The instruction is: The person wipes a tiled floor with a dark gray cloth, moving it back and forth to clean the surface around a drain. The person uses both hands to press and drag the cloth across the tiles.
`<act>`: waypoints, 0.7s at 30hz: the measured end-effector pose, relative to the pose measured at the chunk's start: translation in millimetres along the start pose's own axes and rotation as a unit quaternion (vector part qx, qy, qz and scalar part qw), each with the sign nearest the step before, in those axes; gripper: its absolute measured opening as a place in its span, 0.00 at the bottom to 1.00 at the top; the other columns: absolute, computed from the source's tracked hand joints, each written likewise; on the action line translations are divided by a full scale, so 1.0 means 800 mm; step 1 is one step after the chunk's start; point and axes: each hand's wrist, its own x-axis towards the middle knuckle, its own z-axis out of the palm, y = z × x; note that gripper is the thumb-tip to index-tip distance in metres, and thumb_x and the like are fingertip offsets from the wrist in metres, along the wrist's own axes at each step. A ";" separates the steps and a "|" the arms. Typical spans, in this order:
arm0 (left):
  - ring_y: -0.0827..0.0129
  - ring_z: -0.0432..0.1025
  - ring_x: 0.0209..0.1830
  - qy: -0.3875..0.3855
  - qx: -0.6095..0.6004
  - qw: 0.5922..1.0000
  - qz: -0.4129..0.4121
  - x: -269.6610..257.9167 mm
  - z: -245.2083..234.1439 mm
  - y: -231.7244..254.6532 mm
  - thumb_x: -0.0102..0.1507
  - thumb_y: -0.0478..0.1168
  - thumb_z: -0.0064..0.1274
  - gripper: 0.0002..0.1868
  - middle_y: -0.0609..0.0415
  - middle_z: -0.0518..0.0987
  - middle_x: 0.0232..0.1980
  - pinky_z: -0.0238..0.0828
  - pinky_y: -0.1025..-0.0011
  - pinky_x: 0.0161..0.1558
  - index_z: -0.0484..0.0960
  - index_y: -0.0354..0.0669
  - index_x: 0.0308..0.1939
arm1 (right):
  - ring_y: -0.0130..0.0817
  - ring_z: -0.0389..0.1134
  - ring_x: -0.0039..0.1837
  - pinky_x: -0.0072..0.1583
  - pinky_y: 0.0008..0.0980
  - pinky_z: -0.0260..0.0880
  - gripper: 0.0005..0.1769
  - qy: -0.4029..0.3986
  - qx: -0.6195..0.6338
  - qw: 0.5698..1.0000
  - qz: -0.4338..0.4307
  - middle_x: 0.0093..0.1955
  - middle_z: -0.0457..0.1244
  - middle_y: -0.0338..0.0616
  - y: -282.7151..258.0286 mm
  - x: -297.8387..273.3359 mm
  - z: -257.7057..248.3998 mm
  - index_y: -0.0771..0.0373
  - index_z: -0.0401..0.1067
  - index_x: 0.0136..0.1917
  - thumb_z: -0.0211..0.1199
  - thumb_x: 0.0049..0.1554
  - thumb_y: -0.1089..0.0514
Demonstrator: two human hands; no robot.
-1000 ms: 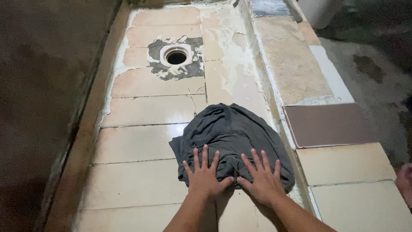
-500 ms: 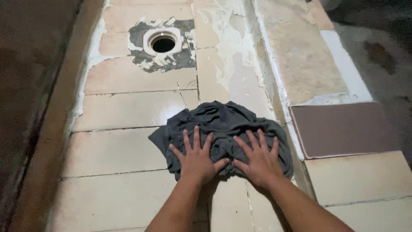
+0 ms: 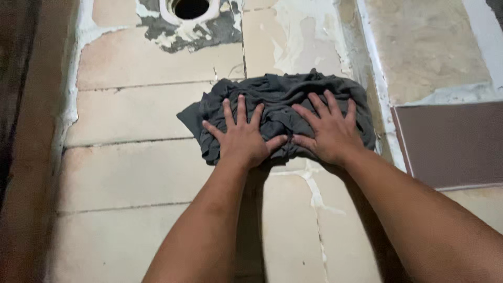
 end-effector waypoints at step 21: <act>0.46 0.27 0.84 0.043 0.032 0.994 0.098 -0.179 0.076 -0.011 0.54 0.80 0.47 0.56 0.53 0.37 0.85 0.23 0.20 0.68 0.51 0.65 0.80 | 0.49 0.17 0.87 0.77 0.71 0.24 0.51 -0.209 -0.023 0.971 0.118 0.88 0.18 0.40 -0.085 -0.199 -0.027 0.33 0.28 0.84 0.49 0.59 0.23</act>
